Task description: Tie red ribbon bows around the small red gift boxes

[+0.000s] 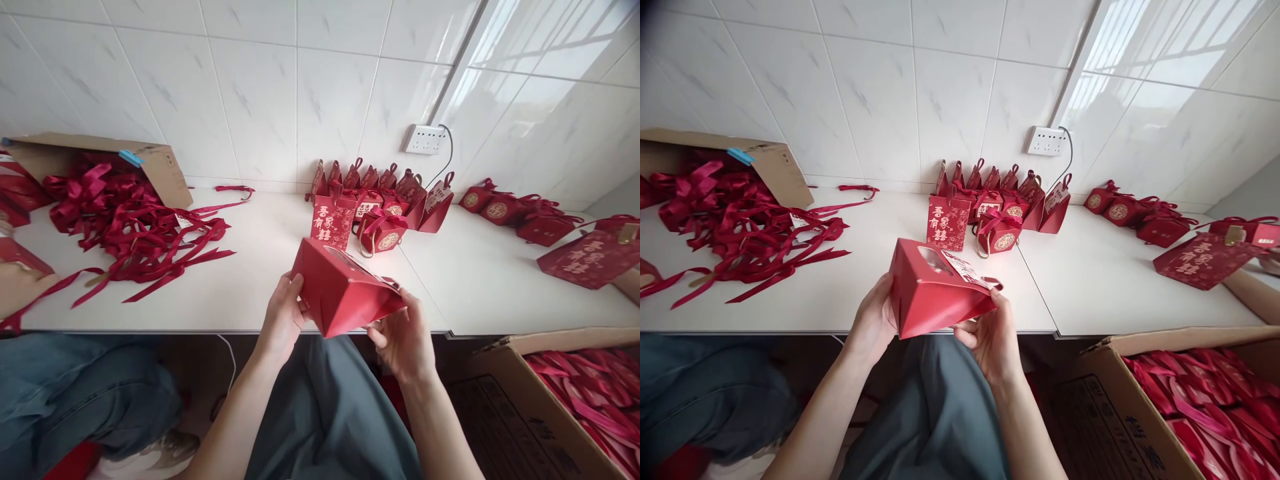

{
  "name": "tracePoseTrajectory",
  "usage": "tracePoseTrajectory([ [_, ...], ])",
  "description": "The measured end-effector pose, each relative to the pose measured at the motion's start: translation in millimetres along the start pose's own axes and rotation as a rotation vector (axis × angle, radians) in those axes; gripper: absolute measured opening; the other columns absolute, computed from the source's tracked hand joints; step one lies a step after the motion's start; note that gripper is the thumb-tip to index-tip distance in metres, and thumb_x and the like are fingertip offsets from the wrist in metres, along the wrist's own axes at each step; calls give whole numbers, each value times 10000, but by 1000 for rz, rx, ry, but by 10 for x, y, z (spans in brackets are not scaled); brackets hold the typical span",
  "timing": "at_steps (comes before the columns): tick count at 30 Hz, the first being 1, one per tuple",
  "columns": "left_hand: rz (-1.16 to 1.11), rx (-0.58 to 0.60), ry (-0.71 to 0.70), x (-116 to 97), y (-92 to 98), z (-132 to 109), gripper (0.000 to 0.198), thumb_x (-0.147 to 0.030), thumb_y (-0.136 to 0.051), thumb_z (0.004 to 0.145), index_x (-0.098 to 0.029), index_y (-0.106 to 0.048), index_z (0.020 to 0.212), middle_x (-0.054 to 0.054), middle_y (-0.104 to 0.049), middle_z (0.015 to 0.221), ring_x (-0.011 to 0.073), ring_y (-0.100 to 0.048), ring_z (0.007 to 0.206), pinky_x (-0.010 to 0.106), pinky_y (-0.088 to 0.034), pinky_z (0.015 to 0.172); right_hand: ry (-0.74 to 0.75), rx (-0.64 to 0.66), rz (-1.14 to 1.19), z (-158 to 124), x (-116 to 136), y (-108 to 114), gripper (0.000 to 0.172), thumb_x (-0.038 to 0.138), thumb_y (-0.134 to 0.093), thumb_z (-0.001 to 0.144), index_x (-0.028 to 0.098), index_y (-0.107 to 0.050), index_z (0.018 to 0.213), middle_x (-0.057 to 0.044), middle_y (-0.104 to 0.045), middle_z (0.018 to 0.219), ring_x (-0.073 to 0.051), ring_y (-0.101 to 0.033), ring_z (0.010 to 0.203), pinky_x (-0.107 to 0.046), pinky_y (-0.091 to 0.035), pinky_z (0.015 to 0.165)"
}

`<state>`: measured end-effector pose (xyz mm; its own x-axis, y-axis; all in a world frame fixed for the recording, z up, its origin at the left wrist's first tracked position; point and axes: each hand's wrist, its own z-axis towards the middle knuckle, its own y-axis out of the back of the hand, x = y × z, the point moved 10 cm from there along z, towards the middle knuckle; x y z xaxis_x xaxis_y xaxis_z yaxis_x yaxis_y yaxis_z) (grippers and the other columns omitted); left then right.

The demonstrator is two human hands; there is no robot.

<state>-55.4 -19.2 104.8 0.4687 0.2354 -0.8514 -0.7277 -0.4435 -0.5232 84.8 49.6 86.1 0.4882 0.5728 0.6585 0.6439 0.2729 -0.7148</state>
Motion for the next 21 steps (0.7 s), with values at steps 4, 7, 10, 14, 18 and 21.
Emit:
tracePoseTrajectory([
  [4,78,61,-84,-187,-156,-94,339,-407,-643,773,-219,-442,970,-45,-594,712,88,-562,478,205,-456,423,-219,105,127,50,-291,21,236,321,-628,721,145,-626,879,-13,-686,660,-107,-655,475,-99,-520,398],
  [7,137,109,-100,-237,-264,-164,346,-382,-632,793,-233,-436,1035,-21,-622,815,101,-607,548,218,-492,482,-257,166,180,44,-384,55,240,331,-644,716,162,-620,884,-4,-687,704,-103,-663,521,-107,-526,420],
  [10,194,139,-135,-243,-313,-205,442,-445,-608,799,-243,-437,1154,58,-603,1107,179,-654,854,281,-541,684,-175,143,169,55,-333,150,220,335,-646,725,179,-634,880,-2,-695,741,-109,-661,546,-138,-538,419],
  [14,329,228,-171,-183,-383,-243,798,-529,-679,696,-268,-313,1356,107,-406,1396,293,-494,1192,376,-463,943,159,50,95,77,14,336,187,282,-649,749,219,-654,925,-7,-712,919,-132,-682,733,-192,-584,568],
  [18,519,302,-243,-165,-450,-287,784,-275,-731,685,-321,-309,1344,57,-357,1440,277,-403,1279,390,-368,1048,353,39,-12,83,239,470,305,279,-718,701,249,-662,1000,-16,-705,994,-143,-669,862,-220,-570,717],
  [21,644,413,-316,-155,-543,-342,796,-154,-697,670,-327,-303,1339,41,-362,1429,263,-333,1327,386,-309,1095,420,50,-71,92,317,568,304,273,-775,635,256,-686,925,-11,-716,871,-139,-668,725,-224,-566,638],
])
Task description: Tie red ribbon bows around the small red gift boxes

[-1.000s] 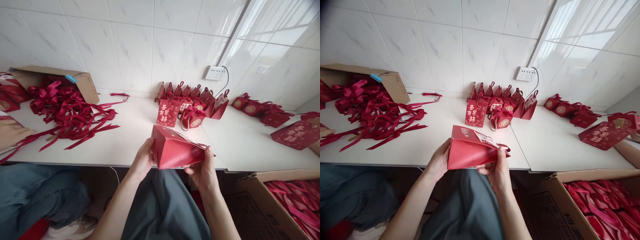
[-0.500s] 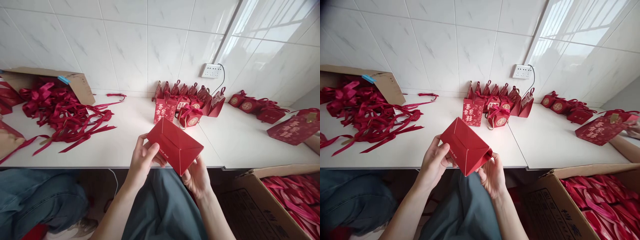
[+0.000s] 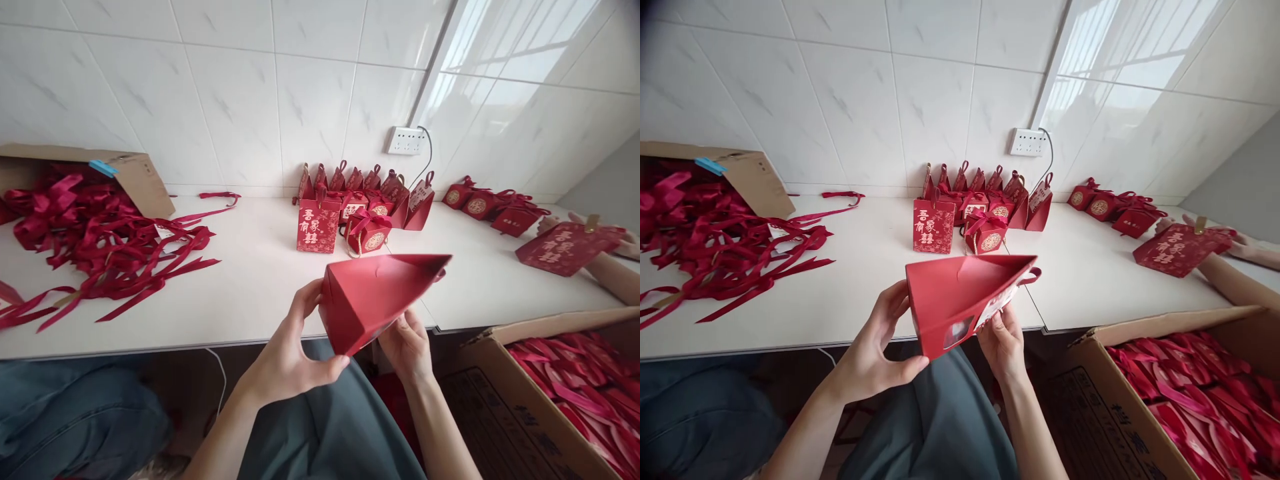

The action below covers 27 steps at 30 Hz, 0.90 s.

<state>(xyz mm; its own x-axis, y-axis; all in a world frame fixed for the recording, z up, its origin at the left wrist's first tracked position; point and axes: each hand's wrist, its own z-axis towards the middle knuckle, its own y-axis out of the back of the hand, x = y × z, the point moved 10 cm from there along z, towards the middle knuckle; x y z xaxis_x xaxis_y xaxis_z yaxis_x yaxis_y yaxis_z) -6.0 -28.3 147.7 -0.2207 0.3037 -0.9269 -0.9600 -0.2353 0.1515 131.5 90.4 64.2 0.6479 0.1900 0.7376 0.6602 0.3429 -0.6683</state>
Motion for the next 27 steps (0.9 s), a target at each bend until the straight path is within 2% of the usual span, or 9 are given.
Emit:
tracePoseTrajectory([
  [3,89,65,-19,28,-58,-11,819,-94,-658,664,-332,-282,1352,50,-376,1407,267,-355,1313,396,-315,1091,106,-45,-75,-5,112,134,236,279,-787,625,258,-691,839,-11,-704,763,-149,-650,649,-250,-561,584],
  [5,83,79,-23,59,-77,-9,835,-75,-648,654,-337,-278,1354,55,-381,1397,275,-382,1292,405,-340,1072,155,-77,-118,-24,178,199,257,294,-792,623,263,-688,855,-13,-698,738,-159,-647,641,-276,-566,591],
  [9,-28,43,-20,134,-74,28,840,-53,-651,622,-316,-314,1345,64,-428,1364,281,-437,1248,396,-376,1040,161,-39,-145,-48,251,207,303,297,-812,602,251,-686,874,-16,-696,753,-154,-646,617,-269,-561,559],
  [11,-157,11,28,221,-76,61,758,-90,-671,627,-279,-389,1305,72,-489,1316,278,-490,1197,379,-414,1003,208,-16,-160,-77,358,181,276,334,-790,647,241,-686,885,-32,-704,808,-159,-662,660,-272,-564,582],
  [15,-638,-69,267,527,-205,101,490,-296,-667,681,-195,-551,1146,79,-652,1085,256,-621,999,342,-517,849,373,40,-312,-198,687,-35,266,385,-733,728,245,-670,945,-44,-708,885,-190,-674,784,-320,-574,679],
  [18,-1013,-119,530,731,-463,57,419,-375,-568,743,-162,-577,1103,71,-695,935,211,-669,828,294,-552,729,425,154,-465,-274,825,-363,247,360,-666,802,266,-649,1031,-41,-693,946,-186,-667,821,-345,-573,735],
  [21,-1214,-67,703,748,-729,16,425,-373,-503,777,-116,-567,1108,99,-685,956,210,-675,829,277,-549,750,450,243,-569,-305,861,-610,270,324,-600,859,272,-624,1122,-64,-636,1128,-197,-641,934,-369,-562,805],
  [24,-1256,-47,723,728,-819,18,436,-366,-480,797,-110,-547,1143,105,-671,1001,215,-663,901,273,-538,802,452,236,-629,-280,843,-639,267,317,-563,882,261,-615,1138,-73,-609,1175,-205,-622,986,-360,-561,805],
  [27,-1107,-127,603,764,-717,43,441,-379,-479,811,-147,-527,1183,89,-669,1045,211,-647,945,298,-536,828,441,130,-612,-218,843,-472,254,353,-572,872,250,-600,1102,-65,-643,1081,-192,-641,913,-354,-558,782],
])
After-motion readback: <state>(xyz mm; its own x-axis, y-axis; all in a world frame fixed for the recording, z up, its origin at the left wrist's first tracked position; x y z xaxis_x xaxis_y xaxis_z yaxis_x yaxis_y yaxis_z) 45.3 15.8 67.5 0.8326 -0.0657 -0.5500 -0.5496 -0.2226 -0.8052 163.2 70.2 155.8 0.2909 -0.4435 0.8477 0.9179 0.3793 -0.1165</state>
